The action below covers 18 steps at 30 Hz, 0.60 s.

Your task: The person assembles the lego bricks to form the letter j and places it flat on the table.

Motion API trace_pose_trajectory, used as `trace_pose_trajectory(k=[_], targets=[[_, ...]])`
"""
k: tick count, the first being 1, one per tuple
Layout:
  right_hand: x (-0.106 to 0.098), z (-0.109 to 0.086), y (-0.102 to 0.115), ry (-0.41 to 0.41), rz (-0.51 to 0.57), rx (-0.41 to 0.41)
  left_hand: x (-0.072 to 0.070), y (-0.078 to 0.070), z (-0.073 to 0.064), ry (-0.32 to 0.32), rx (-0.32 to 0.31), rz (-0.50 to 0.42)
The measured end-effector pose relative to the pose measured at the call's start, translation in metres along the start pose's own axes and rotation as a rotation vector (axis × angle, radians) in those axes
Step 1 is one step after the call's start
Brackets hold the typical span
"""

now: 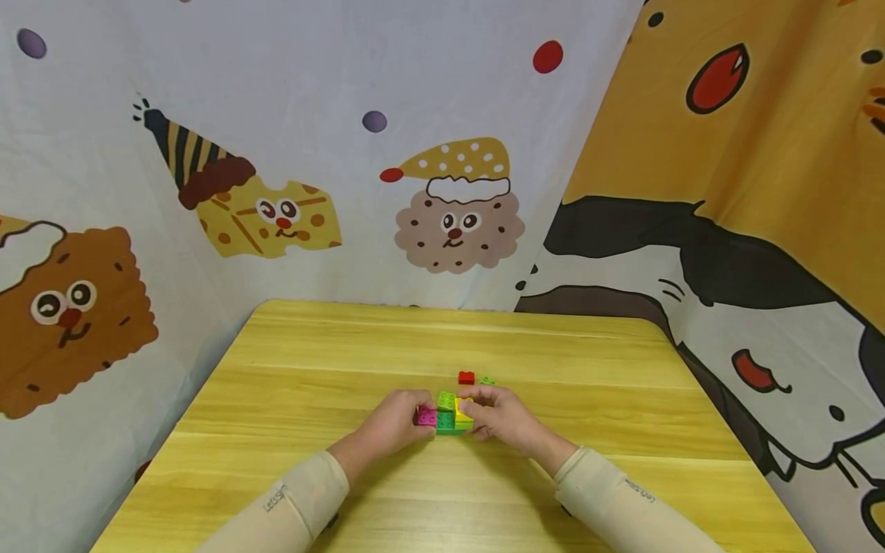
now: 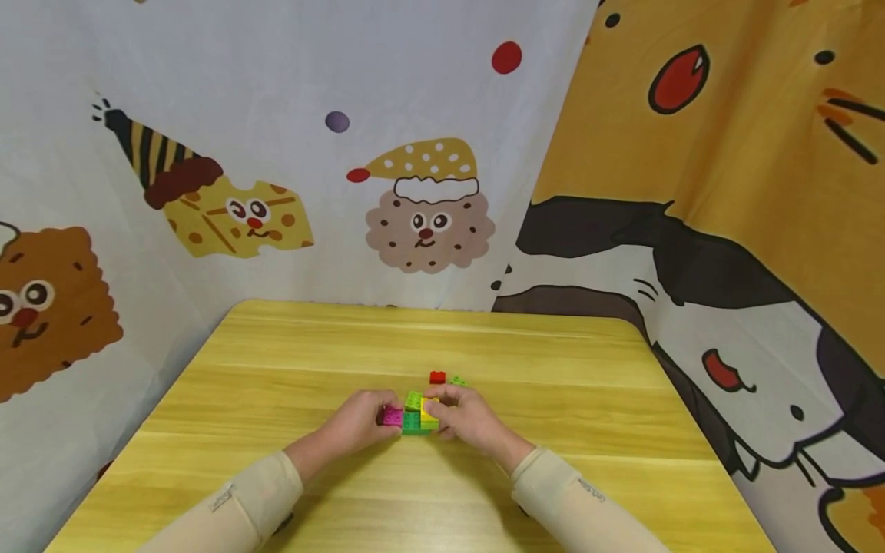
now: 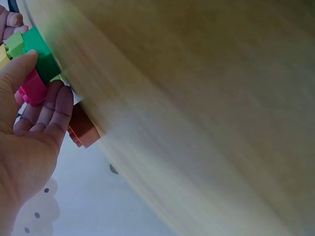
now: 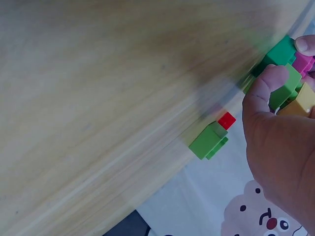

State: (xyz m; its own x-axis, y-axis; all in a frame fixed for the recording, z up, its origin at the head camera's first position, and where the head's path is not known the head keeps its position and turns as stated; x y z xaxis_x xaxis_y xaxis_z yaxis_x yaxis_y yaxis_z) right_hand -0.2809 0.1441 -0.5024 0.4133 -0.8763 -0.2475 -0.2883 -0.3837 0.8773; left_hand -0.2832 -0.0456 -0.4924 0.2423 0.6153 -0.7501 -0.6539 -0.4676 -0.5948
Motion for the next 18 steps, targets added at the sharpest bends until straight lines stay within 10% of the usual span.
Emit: trace_pose_trajectory(k=[18], targets=[[0.0031,-0.0028,0.0034,0.004,0.017,0.000,-0.0005,-0.0020,0.0003,-0.003,0.005,-0.009]])
Point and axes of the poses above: each hand's wrist, its own z-axis towards the middle knuckle, its own x-axis out of the palm, y = z × x, the point moved 7 cm from there along z, towards the middle knuckle, and after that the axes turned 13 degrees about x, right-handed, at the moved point
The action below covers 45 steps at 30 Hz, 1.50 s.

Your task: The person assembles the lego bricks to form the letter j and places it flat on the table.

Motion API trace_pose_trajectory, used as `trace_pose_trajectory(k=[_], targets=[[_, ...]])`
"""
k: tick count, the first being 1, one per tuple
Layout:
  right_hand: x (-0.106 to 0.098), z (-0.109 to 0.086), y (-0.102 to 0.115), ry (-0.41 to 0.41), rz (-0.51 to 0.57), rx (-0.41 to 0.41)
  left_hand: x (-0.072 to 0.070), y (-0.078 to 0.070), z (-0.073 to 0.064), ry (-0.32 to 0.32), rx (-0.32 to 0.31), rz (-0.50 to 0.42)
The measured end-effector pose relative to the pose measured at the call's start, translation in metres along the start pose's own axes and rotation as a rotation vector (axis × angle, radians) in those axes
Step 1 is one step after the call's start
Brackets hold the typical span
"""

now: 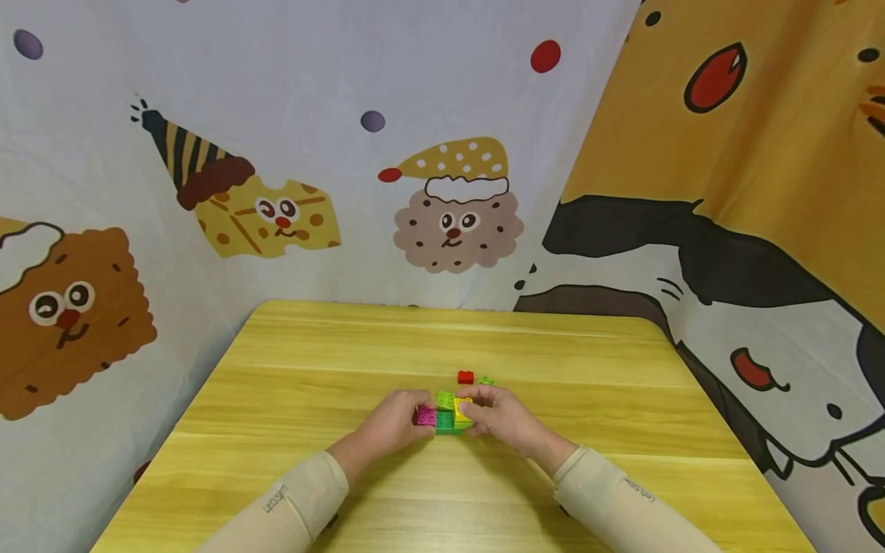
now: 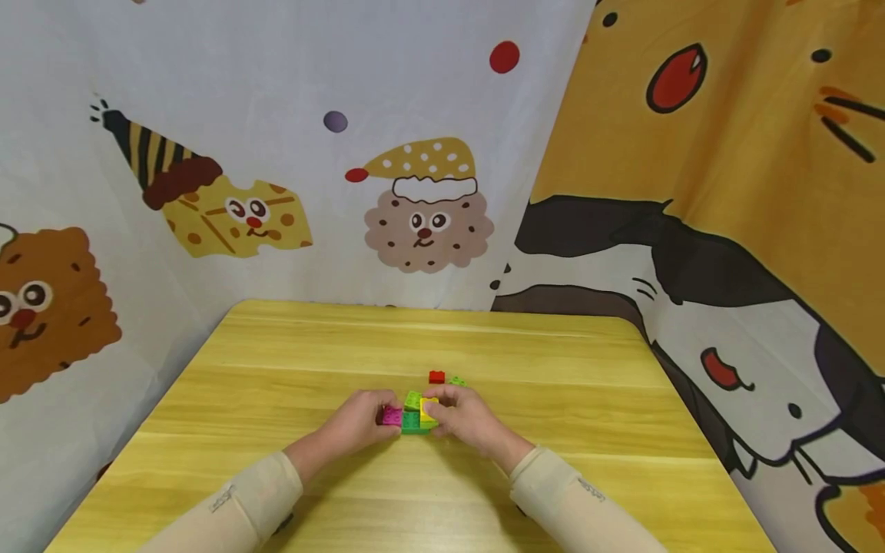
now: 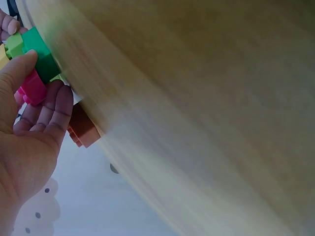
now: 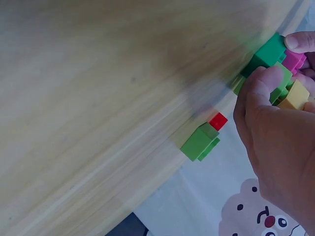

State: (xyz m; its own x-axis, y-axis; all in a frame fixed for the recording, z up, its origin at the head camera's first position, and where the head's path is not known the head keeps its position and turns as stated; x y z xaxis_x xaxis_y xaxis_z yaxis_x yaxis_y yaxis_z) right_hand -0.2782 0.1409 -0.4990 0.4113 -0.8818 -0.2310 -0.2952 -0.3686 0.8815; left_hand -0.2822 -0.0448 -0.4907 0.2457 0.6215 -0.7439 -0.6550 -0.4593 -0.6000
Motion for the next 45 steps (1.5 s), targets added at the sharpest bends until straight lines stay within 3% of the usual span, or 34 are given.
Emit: trace_pose_trajectory(k=[20,30,40,45], targets=[[0.004,-0.005,0.003,-0.091,-0.070,0.004,-0.001,0.000,0.001,0.003,-0.008,0.022],[0.000,0.002,-0.002,-0.017,0.001,0.065,-0.002,0.001,0.000,-0.002,-0.007,0.019],[-0.002,0.006,-0.003,-0.002,0.015,0.076,0.001,0.002,0.000,0.019,-0.043,-0.010],[-0.003,0.007,-0.004,0.000,0.019,0.097,0.000,0.001,0.000,0.012,-0.026,-0.020]])
Point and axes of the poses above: each hand's wrist, its own z-axis towards the middle knuckle, its own x-axis out of the palm, y = z × x, the point moved 7 cm from there along z, towards the middle knuckle, and after that the axes turned 13 degrees about x, right-handed, at the moved point
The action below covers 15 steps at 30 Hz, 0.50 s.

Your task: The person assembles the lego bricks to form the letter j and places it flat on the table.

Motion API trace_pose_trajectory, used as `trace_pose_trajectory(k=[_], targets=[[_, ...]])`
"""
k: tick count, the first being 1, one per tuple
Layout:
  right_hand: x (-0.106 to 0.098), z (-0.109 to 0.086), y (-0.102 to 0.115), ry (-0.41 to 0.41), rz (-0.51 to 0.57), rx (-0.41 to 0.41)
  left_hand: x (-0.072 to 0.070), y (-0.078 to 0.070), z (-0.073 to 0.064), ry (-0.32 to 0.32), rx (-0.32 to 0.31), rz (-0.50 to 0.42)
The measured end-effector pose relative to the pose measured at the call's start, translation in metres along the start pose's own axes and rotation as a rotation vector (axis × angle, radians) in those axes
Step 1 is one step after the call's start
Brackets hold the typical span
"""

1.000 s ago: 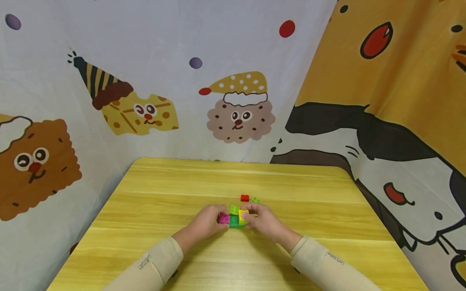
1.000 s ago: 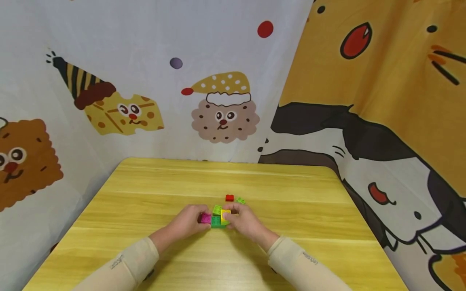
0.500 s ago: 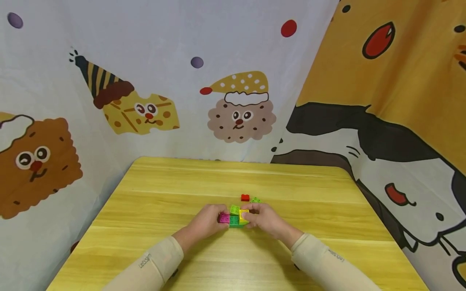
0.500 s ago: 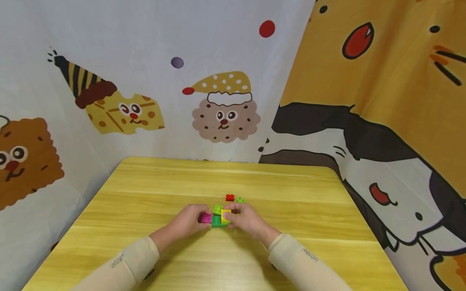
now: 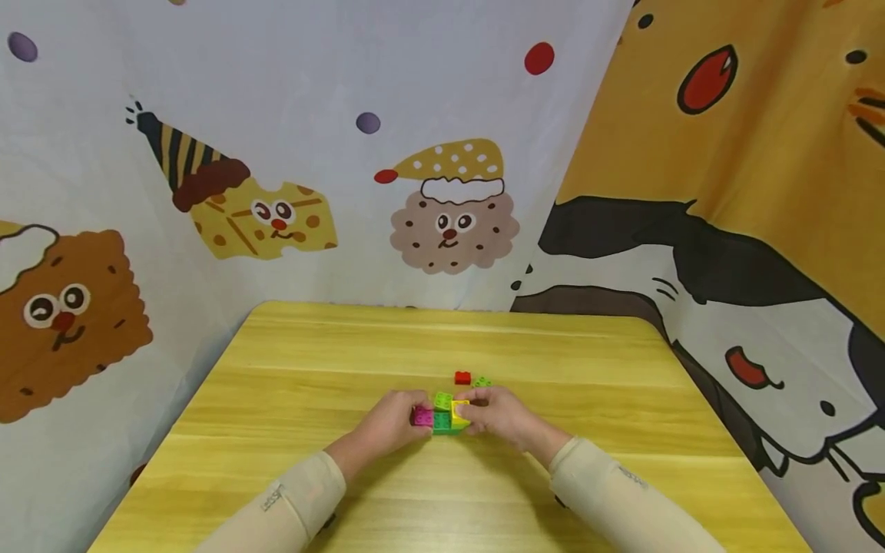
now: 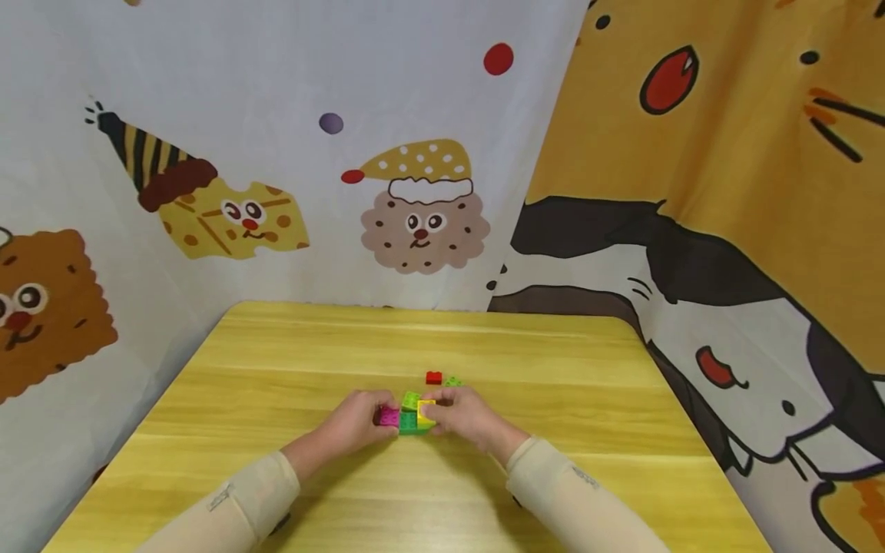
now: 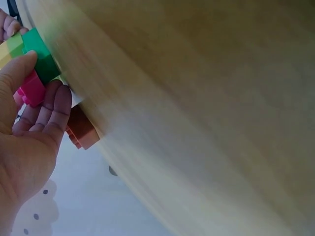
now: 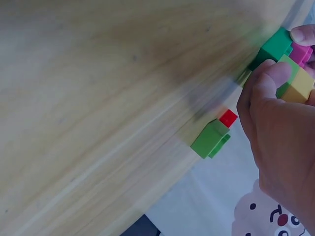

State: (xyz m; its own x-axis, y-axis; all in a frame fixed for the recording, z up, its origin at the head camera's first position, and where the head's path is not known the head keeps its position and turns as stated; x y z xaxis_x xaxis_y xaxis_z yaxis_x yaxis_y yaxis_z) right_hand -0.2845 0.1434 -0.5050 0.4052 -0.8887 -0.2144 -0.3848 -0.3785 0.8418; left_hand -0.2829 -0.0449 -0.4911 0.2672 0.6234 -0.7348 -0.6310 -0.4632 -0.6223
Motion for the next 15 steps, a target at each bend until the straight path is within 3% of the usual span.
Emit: trace_pose_trajectory(k=[15], targets=[[-0.0001,-0.0052,0.0016,-0.005,-0.017,0.004,-0.0004,-0.0002,-0.0011,-0.011,0.010,0.003]])
Point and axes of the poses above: each hand's wrist, its own z-axis towards the middle knuckle, its own x-axis out of the palm, y = z × x, the point moved 7 cm from there along z, towards the middle knuckle, and after that the axes turned 13 degrees about x, right-handed, at the moved point
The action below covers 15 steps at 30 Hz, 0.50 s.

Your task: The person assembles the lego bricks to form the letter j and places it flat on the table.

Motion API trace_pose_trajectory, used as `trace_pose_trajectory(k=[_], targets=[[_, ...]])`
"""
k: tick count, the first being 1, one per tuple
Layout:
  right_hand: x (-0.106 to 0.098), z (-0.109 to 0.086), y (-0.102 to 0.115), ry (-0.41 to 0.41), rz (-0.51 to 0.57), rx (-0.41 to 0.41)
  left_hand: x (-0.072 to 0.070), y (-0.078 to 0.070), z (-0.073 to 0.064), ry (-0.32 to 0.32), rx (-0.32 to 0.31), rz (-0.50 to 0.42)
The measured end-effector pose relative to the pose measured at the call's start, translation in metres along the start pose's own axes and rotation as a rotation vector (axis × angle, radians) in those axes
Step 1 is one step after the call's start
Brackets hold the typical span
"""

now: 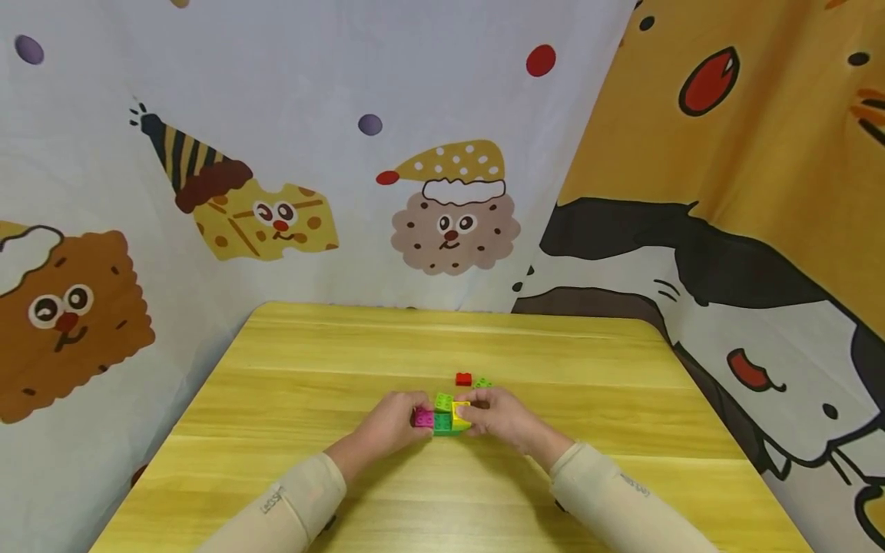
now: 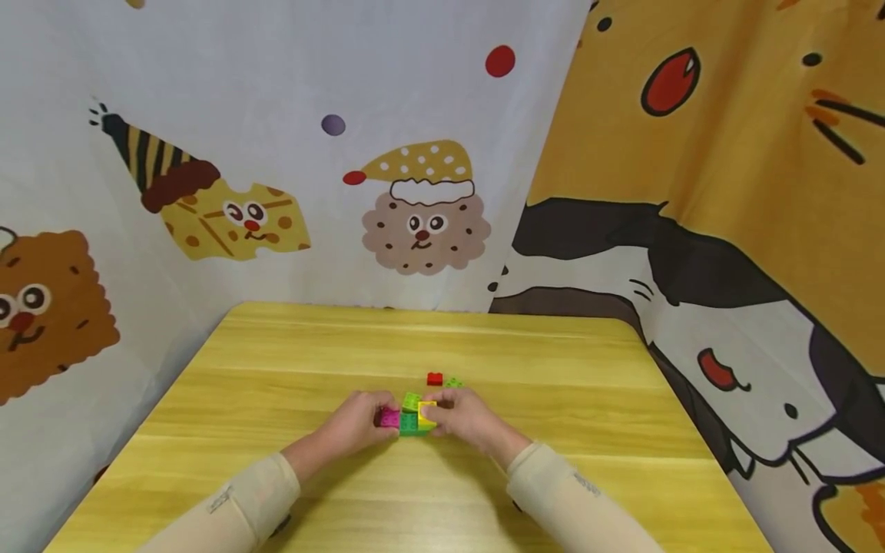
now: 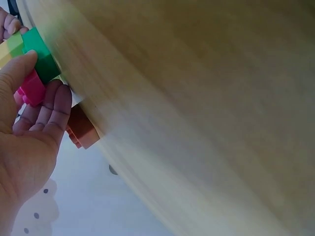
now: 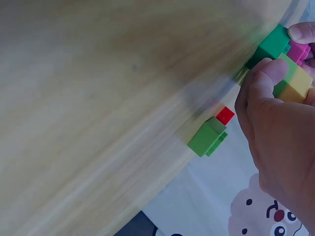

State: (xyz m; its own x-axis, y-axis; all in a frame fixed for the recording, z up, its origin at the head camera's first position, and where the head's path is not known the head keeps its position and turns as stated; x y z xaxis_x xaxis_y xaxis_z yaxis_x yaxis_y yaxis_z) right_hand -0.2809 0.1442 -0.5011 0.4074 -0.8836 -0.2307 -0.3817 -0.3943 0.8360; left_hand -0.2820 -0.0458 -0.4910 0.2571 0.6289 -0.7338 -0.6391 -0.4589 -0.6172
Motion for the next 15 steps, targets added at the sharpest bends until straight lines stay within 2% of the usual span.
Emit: trace_pose_trajectory(k=[15], targets=[[0.0001,0.0056,-0.0055,0.074,-0.001,-0.039,-0.0007,-0.0026,0.0003,0.002,0.003,0.002]])
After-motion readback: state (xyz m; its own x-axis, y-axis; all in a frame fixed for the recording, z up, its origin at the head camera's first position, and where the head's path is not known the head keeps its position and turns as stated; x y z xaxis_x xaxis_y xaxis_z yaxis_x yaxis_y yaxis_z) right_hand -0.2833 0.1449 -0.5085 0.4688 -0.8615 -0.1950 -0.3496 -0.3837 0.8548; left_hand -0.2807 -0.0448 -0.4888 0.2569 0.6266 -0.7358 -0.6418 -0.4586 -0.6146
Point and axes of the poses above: each hand's wrist, its own z-axis towards the middle knuckle, its own x-axis out of the palm, y = z × x, the point moved 7 cm from there along z, towards the middle knuckle, and after that the axes turned 13 degrees about x, right-handed, at the moved point
